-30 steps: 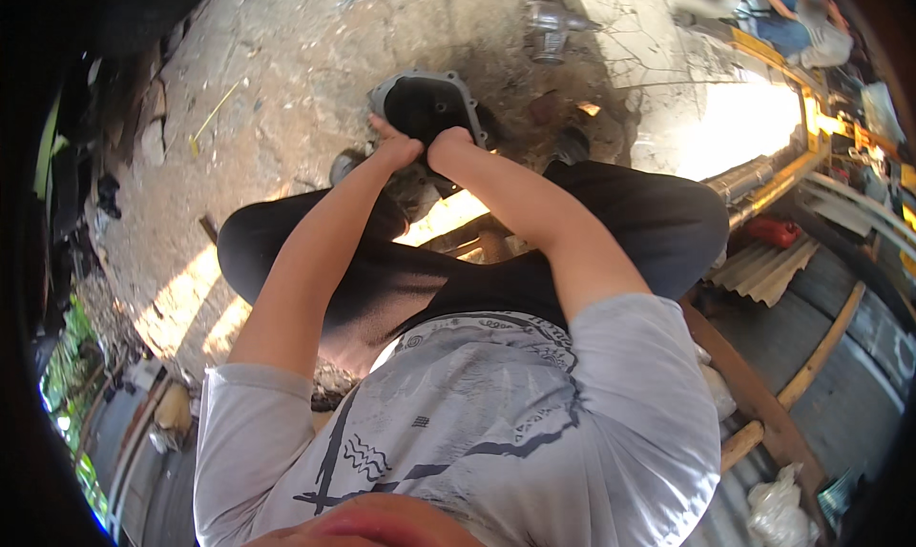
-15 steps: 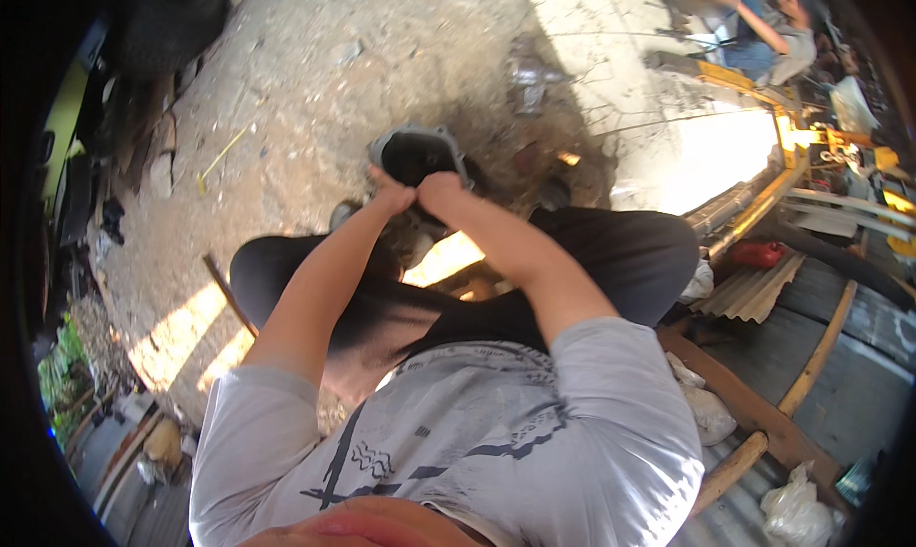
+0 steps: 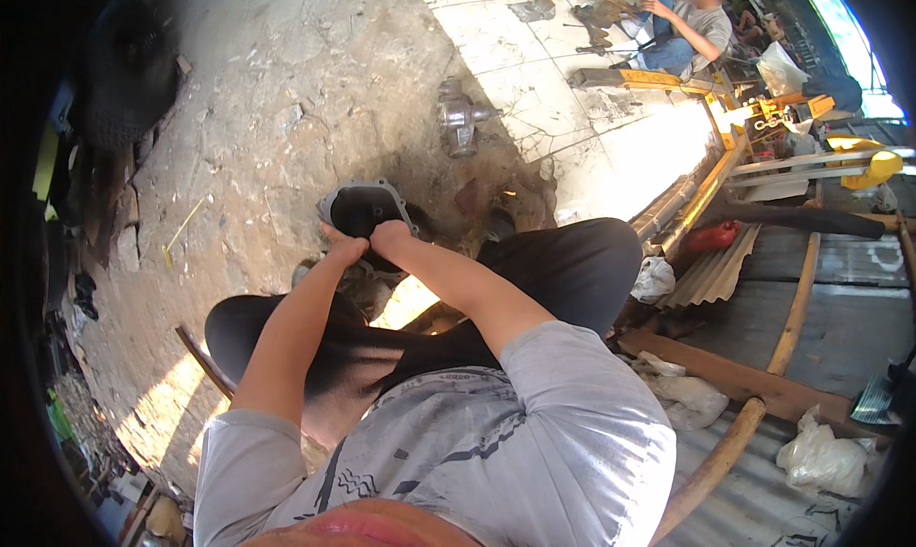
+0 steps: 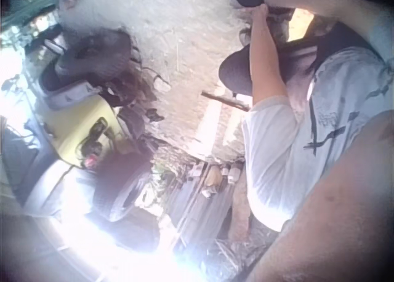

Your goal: The person sits on the ground and uses a screwdriver to scrape and clean the interior surfaces of a metal mechanical housing. They repeatedly scrape edges and corners, then wipe the interior with their fingers.

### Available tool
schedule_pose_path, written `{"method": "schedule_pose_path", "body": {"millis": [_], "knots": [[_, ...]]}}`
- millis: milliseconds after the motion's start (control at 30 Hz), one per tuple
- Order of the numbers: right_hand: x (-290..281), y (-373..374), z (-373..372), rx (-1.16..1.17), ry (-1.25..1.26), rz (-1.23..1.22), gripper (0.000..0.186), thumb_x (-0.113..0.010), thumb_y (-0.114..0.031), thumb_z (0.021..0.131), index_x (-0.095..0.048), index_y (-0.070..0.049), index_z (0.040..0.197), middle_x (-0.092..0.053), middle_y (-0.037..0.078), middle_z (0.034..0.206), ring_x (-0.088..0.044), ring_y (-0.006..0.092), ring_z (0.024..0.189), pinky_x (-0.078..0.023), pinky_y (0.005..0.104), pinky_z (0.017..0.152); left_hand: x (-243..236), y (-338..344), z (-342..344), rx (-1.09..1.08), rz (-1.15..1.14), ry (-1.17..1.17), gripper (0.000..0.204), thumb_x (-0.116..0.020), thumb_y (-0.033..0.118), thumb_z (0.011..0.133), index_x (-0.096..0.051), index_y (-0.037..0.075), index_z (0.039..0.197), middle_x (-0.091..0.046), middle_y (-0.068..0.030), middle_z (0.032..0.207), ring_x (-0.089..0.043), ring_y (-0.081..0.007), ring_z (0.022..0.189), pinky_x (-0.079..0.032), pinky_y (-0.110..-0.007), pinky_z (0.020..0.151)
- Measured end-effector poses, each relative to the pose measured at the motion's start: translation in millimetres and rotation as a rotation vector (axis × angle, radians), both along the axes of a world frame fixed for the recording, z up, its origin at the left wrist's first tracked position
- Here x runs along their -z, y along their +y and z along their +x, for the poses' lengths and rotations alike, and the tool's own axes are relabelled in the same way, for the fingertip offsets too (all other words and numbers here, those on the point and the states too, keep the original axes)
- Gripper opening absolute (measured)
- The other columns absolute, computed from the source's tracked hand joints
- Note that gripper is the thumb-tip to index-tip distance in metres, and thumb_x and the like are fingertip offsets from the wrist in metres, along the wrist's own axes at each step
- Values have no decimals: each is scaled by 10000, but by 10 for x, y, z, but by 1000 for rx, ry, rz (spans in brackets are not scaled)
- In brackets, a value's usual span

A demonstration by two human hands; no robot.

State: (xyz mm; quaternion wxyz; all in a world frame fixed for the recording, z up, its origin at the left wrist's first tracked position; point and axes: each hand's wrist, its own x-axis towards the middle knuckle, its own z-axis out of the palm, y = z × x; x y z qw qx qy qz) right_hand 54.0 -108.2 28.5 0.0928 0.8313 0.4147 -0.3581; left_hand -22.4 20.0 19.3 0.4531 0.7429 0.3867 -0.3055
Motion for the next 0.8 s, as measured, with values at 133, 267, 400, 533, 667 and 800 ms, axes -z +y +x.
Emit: {"method": "schedule_pose_path", "body": {"millis": [133,267,400,533,667,800], "knots": [[355,55,-29,37,4,-16,335,-511,-246,970,-788,-114,1105,-731,135,1214,-700,304,1138,-574,451,903,229,22,-52,-19,29,-77,1361,-695,286,716,406,-89,1423,-246,-409,1563,-443,-432,1395,-351,-378,1169],[29,97,-44,14,74,-70,321,-557,-221,936,-767,-100,1145,-702,155,1268,-687,333,1152,-564,473,925,258,-92,-48,-21,210,-137,1163,-641,305,793,138,-61,1576,-358,-454,1483,-431,-464,1392,-329,-425,1189],[-735,115,216,-70,-1,-165,337,-554,-168,922,-753,-105,1186,-705,151,1264,-678,311,1179,-559,450,950,-85,-3,5,-90,-20,77,1274,-629,354,800,425,49,1448,-234,-377,1596,-348,-437,1471,-299,-448,1214],[-1404,-153,548,-19,0,-123,314,-561,-109,874,-758,-46,1111,-711,215,1189,-690,354,1122,-566,463,922,-58,0,-2,-69,9,80,1228,-631,341,803,368,48,1454,-244,-379,1589,-356,-447,1461,-297,-451,1212],[-1512,-437,696,-9,-1,-93,327,-555,-114,865,-751,-40,1117,-715,207,1182,-694,360,1107,-564,466,928,-29,-10,52,-35,23,81,1183,-634,327,807,310,46,1461,-254,-380,1583,-363,-456,1450,-295,-454,1209],[-1307,-402,557,5,-7,-39,327,-527,-100,878,-755,-35,1104,-721,203,1169,-698,364,1094,-567,471,921,18,1,56,30,25,86,1138,-636,313,810,253,45,1468,-264,-382,1577,-371,-465,1440,-292,-456,1207]]}}
